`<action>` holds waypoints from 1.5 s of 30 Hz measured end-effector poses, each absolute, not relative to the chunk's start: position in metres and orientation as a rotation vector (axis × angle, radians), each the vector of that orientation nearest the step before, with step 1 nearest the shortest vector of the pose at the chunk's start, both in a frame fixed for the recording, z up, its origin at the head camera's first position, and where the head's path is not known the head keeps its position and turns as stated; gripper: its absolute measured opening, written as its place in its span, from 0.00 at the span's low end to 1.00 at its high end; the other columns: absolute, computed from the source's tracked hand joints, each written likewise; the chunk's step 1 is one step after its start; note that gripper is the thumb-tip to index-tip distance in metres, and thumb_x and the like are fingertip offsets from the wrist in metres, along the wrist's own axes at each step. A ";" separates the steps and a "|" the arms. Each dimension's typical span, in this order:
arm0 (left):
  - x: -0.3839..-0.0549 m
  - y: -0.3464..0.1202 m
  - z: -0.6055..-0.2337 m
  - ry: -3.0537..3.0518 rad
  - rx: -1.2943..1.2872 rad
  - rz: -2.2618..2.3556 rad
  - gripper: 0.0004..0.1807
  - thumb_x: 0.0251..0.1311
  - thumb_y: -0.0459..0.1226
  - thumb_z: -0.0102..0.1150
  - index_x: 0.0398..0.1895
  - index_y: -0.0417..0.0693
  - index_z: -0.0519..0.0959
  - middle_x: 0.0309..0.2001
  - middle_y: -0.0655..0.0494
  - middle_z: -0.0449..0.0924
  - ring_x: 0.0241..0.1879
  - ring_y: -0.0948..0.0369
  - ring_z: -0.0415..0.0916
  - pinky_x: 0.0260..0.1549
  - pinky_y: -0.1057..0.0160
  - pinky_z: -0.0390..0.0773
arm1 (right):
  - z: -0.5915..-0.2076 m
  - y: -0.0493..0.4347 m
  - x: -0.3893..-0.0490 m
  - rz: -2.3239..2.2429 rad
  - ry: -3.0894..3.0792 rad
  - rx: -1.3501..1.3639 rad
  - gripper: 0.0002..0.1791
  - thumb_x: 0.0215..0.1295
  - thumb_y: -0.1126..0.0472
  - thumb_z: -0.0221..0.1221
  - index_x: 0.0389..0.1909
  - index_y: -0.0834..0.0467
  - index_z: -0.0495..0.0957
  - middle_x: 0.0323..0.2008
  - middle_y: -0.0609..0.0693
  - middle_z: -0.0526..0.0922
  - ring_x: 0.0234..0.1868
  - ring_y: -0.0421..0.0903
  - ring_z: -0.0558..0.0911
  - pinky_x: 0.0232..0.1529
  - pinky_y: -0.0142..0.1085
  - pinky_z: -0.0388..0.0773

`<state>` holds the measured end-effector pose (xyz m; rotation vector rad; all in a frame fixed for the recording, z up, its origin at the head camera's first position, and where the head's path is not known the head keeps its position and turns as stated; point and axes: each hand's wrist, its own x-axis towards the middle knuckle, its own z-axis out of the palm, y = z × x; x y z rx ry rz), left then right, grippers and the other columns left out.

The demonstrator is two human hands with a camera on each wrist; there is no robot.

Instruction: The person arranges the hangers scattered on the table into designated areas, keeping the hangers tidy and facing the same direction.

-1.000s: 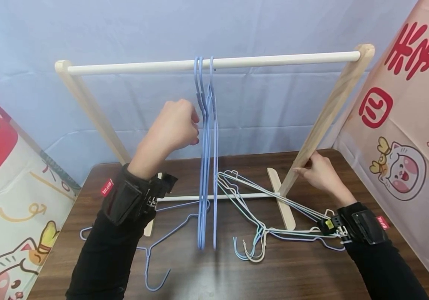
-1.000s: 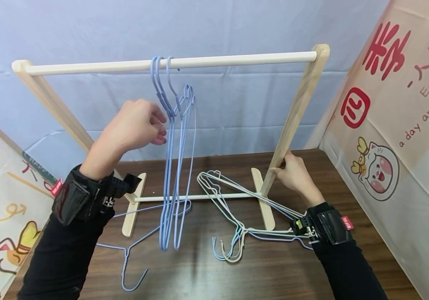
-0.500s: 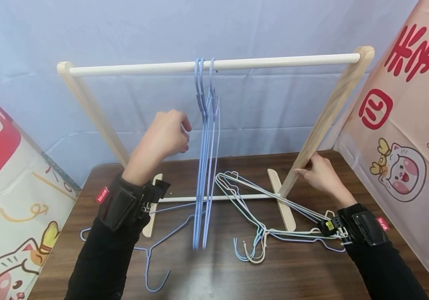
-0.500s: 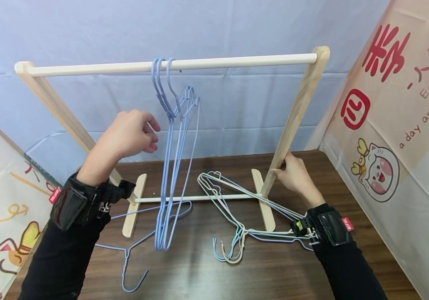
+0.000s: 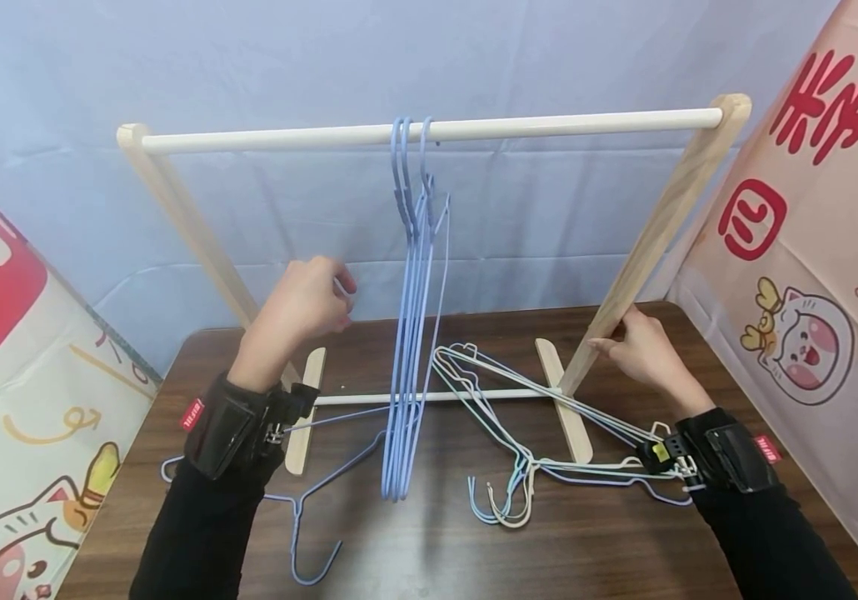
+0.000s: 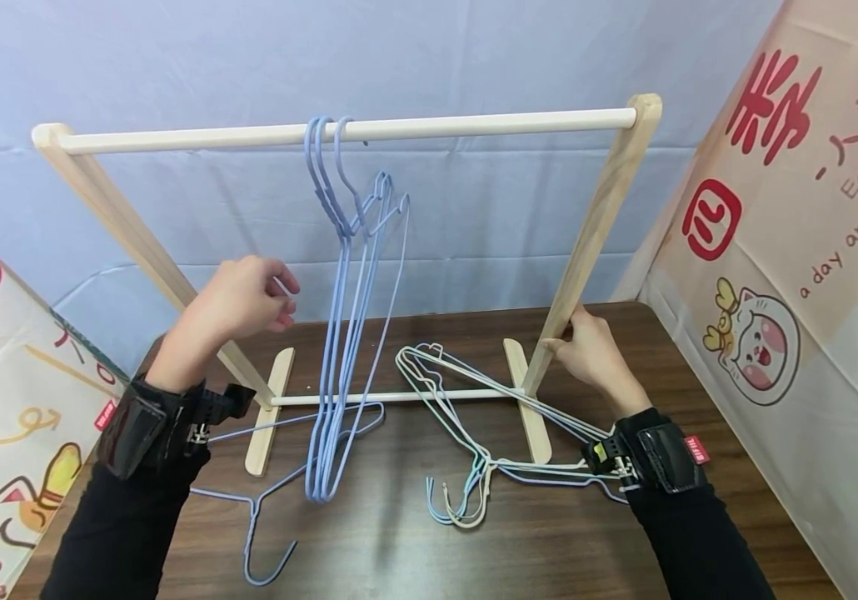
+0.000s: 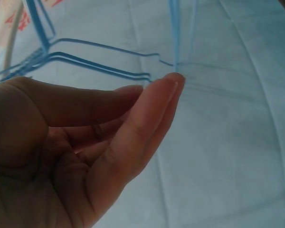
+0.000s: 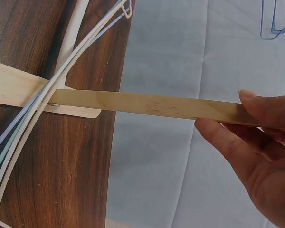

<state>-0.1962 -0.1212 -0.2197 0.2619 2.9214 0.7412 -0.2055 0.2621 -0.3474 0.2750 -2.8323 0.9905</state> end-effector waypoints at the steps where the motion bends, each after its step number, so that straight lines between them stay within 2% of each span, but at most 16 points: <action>1: -0.197 -0.123 -0.223 2.927 0.262 0.728 0.12 0.53 0.27 0.47 0.41 0.37 0.76 0.30 0.48 0.82 0.29 0.56 0.79 0.33 0.60 0.73 | -0.347 0.262 -0.205 0.993 -2.834 0.273 0.18 0.55 0.68 0.62 0.41 0.72 0.66 0.31 0.66 0.77 0.29 0.55 0.79 0.25 0.37 0.73; 5: -0.199 -0.131 -0.237 2.957 0.275 0.664 0.13 0.48 0.28 0.50 0.39 0.39 0.78 0.32 0.47 0.81 0.33 0.52 0.76 0.31 0.58 0.72 | -0.348 0.262 -0.206 0.998 -2.835 0.266 0.18 0.55 0.68 0.62 0.41 0.72 0.66 0.31 0.66 0.77 0.29 0.54 0.79 0.25 0.37 0.73; 14: -0.202 -0.143 -0.274 2.874 0.264 0.618 0.11 0.53 0.31 0.56 0.40 0.38 0.76 0.35 0.46 0.80 0.33 0.51 0.76 0.28 0.58 0.74 | -0.347 0.262 -0.206 1.010 -2.839 0.268 0.18 0.55 0.68 0.62 0.42 0.72 0.66 0.31 0.66 0.77 0.29 0.55 0.80 0.25 0.35 0.74; 21: -0.199 -0.153 -0.299 2.866 0.232 0.566 0.11 0.53 0.32 0.57 0.40 0.38 0.77 0.37 0.46 0.79 0.38 0.48 0.75 0.37 0.52 0.73 | -0.347 0.262 -0.206 1.030 -2.843 0.261 0.18 0.55 0.68 0.61 0.42 0.72 0.66 0.31 0.66 0.77 0.29 0.55 0.80 0.24 0.35 0.73; 24: -0.198 -0.158 -0.309 2.853 0.216 0.569 0.11 0.53 0.32 0.57 0.40 0.39 0.77 0.33 0.47 0.80 0.35 0.51 0.76 0.35 0.53 0.73 | -0.348 0.263 -0.206 1.026 -2.842 0.258 0.18 0.55 0.68 0.62 0.42 0.72 0.66 0.31 0.66 0.77 0.28 0.53 0.80 0.24 0.35 0.73; 29: -0.194 -0.166 -0.326 2.818 0.213 0.605 0.10 0.51 0.30 0.55 0.38 0.38 0.78 0.23 0.51 0.79 0.24 0.58 0.75 0.26 0.60 0.72 | -0.348 0.263 -0.206 1.018 -2.837 0.262 0.18 0.55 0.68 0.62 0.41 0.72 0.67 0.31 0.66 0.78 0.28 0.54 0.80 0.24 0.35 0.73; 32: -0.192 -0.171 -0.337 2.813 0.207 0.601 0.10 0.51 0.30 0.54 0.37 0.38 0.78 0.19 0.54 0.79 0.24 0.58 0.75 0.25 0.60 0.71 | -0.347 0.262 -0.206 1.009 -2.832 0.267 0.18 0.55 0.68 0.62 0.41 0.72 0.67 0.31 0.66 0.78 0.29 0.54 0.79 0.24 0.35 0.73; 36: -0.188 -0.177 -0.351 2.801 0.158 0.595 0.08 0.50 0.30 0.55 0.35 0.39 0.78 0.17 0.56 0.77 0.25 0.56 0.73 0.26 0.59 0.70 | -0.346 0.262 -0.206 1.016 -2.831 0.271 0.17 0.55 0.68 0.62 0.41 0.71 0.67 0.30 0.66 0.78 0.28 0.54 0.80 0.23 0.34 0.73; 41: -0.182 -0.184 -0.369 2.734 0.065 0.638 0.09 0.52 0.30 0.58 0.37 0.38 0.77 0.19 0.54 0.76 0.22 0.59 0.74 0.23 0.62 0.73 | -0.346 0.261 -0.205 1.030 -2.830 0.270 0.17 0.55 0.69 0.61 0.41 0.72 0.66 0.31 0.67 0.78 0.29 0.55 0.80 0.23 0.34 0.73; 45: -0.176 -0.192 -0.384 2.727 0.056 0.661 0.08 0.49 0.29 0.57 0.35 0.37 0.79 0.22 0.52 0.76 0.22 0.59 0.74 0.22 0.62 0.73 | -0.346 0.261 -0.205 1.018 -2.824 0.271 0.17 0.55 0.69 0.61 0.41 0.72 0.67 0.31 0.66 0.78 0.29 0.55 0.80 0.23 0.34 0.72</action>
